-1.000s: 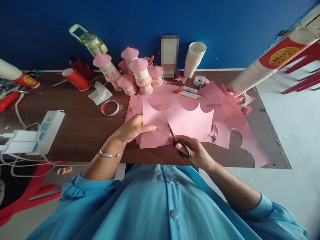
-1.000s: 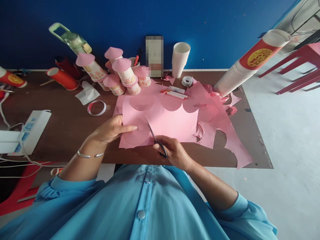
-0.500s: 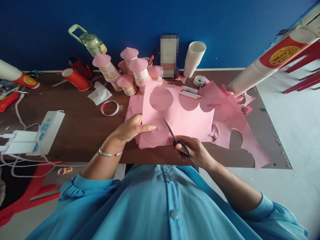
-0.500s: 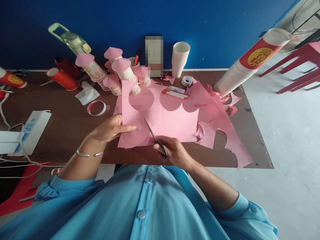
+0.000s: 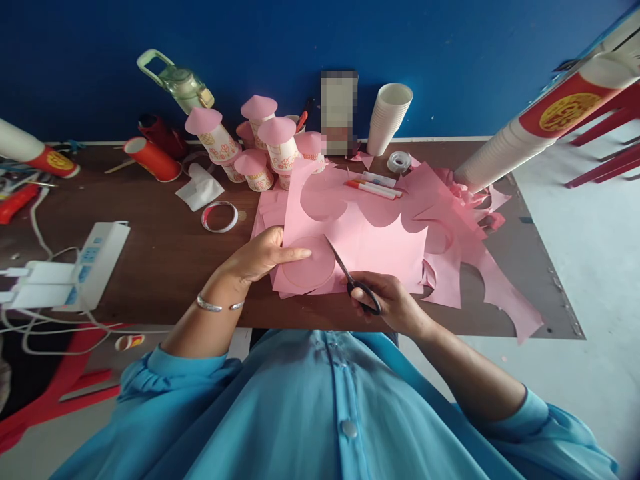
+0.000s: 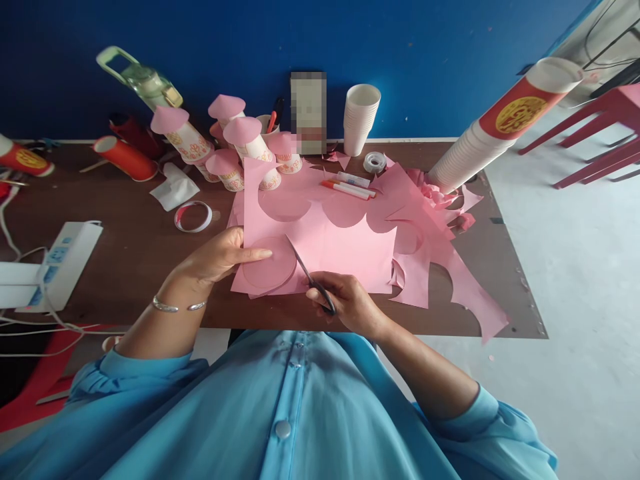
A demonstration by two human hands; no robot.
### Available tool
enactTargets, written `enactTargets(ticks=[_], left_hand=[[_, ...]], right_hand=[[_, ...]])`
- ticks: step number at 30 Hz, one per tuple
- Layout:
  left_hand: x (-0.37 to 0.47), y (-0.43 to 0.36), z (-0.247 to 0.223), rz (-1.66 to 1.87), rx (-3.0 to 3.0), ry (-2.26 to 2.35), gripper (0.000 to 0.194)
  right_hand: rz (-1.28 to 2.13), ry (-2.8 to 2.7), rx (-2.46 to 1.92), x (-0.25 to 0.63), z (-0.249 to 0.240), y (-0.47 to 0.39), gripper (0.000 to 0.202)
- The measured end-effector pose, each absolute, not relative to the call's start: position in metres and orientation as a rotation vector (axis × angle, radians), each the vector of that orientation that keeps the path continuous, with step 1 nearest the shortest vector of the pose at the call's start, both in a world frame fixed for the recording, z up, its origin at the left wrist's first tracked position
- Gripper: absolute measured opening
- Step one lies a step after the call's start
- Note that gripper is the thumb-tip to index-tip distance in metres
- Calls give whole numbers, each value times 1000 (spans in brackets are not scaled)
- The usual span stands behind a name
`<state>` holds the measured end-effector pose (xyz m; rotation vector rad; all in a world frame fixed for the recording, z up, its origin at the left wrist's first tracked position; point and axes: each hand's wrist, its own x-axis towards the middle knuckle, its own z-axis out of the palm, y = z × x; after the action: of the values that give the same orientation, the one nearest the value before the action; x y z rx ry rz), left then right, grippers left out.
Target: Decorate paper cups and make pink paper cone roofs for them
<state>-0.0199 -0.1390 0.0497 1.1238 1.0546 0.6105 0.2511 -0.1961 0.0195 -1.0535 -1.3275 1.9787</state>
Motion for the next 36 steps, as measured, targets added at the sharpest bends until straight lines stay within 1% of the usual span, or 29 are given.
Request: enactTargets(ticks=[10,14,20,26,30,36], left_hand=[[-21,-137,52,601,1135,1049,34],[-22,-136,50,599,1190,997,37],[-20,-133,50,588,1282,930,41],[-17,-132,55,567,1308,922,33],[-16,-131,57,566,1320,927,31],[-15,-129,61,543,1347,937,25]], right_hand=[[1972,-1369,-1028,252,21,-193,53],[1945,-1407,-1009,252,21,-193,52],[1903,-1452,-1050,251,22,-191,59],[1864,-1502,-1080,250,25,-189,64],[1872,-1503,-1075,249,27,-188,66],[1890,-1476,-1055,250,28,-188,62]])
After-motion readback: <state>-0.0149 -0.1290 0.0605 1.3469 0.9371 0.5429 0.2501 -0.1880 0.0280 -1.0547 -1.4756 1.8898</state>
